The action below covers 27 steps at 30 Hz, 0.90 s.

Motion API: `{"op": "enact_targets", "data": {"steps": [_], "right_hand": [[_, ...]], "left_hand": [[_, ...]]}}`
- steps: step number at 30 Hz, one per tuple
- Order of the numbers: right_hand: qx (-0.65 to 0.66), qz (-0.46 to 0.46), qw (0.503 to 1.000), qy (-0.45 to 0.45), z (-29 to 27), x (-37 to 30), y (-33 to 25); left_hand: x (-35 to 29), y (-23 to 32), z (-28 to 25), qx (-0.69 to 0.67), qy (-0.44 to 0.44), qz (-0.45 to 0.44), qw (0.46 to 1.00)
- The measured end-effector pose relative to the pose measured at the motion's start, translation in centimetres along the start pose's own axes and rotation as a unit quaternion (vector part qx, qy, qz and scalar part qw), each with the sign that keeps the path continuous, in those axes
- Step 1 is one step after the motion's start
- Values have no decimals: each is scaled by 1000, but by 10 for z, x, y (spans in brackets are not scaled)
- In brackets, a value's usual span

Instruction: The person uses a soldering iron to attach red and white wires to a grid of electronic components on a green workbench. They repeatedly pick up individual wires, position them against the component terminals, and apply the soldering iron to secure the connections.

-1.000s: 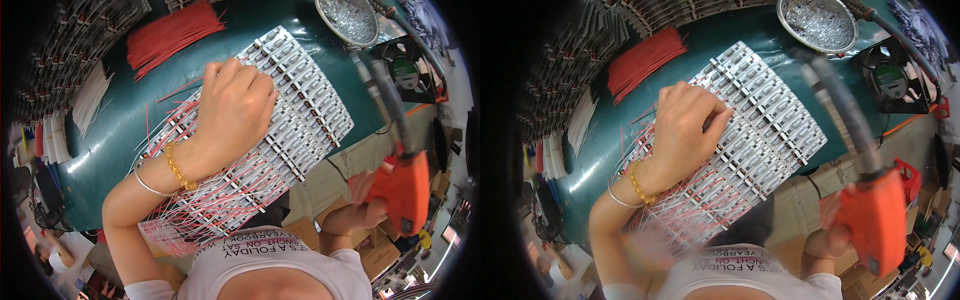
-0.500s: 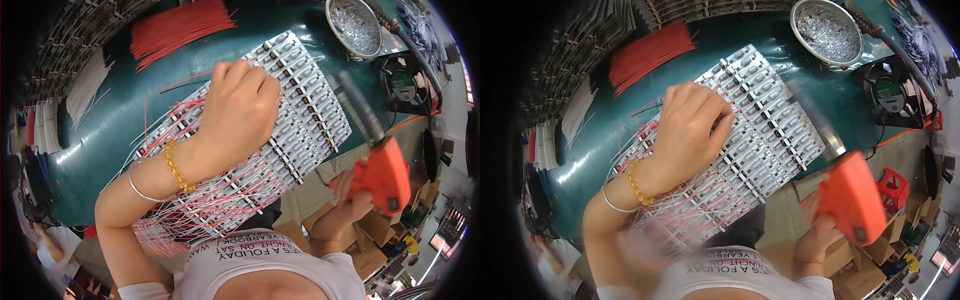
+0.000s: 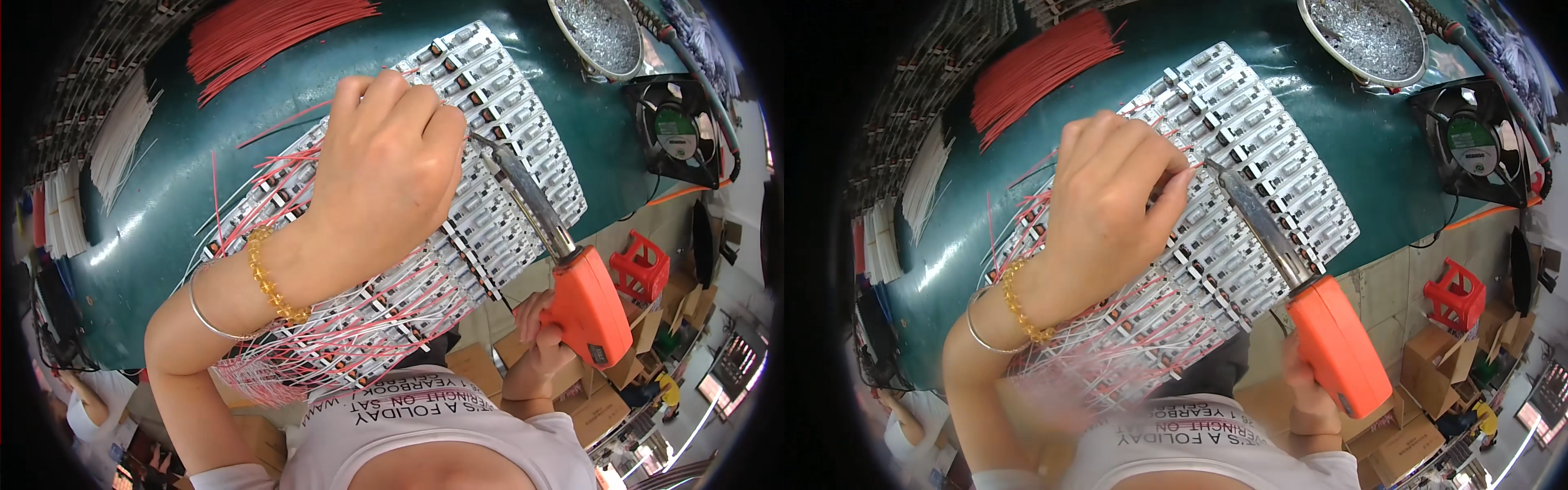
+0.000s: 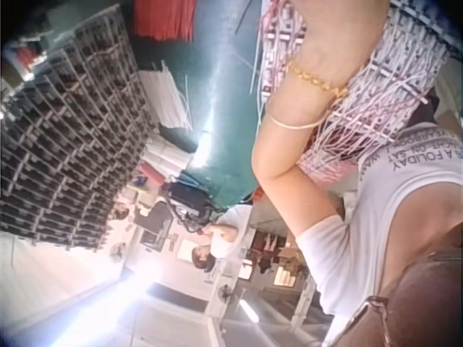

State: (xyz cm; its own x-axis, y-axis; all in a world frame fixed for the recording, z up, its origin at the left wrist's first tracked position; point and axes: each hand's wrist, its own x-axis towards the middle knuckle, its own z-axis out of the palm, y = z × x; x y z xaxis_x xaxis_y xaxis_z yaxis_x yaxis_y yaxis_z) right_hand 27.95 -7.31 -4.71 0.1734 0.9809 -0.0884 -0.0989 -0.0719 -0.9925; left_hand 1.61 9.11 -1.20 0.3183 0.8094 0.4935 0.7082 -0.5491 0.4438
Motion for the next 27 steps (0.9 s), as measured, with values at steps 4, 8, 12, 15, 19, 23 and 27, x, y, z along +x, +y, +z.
{"op": "enact_targets", "data": {"steps": [4,8,12,15,19,23,27], "right_hand": [[18,16,999,42,-21,-13,13],[-33,-50,998,21,-10,-5,3],[-20,-69,997,5,5,-1,-1],[-57,-106,993,-8,19,2,-3],[-38,-100,993,-42,36,11,-21],[-6,-81,995,-59,41,15,-27],[-7,-58,997,-59,41,13,-25]], "left_hand": [[-1,-2,-4,3,4,-5,1000],[1,-1,-4,7,-1,-2,1000],[0,-2,-2,7,3,-1,1000],[-2,-1,-1,9,11,2,1000],[10,-4,-25,105,31,0,994],[28,-76,-48,313,73,-15,947],[25,-114,-49,253,4,3,967]]}}
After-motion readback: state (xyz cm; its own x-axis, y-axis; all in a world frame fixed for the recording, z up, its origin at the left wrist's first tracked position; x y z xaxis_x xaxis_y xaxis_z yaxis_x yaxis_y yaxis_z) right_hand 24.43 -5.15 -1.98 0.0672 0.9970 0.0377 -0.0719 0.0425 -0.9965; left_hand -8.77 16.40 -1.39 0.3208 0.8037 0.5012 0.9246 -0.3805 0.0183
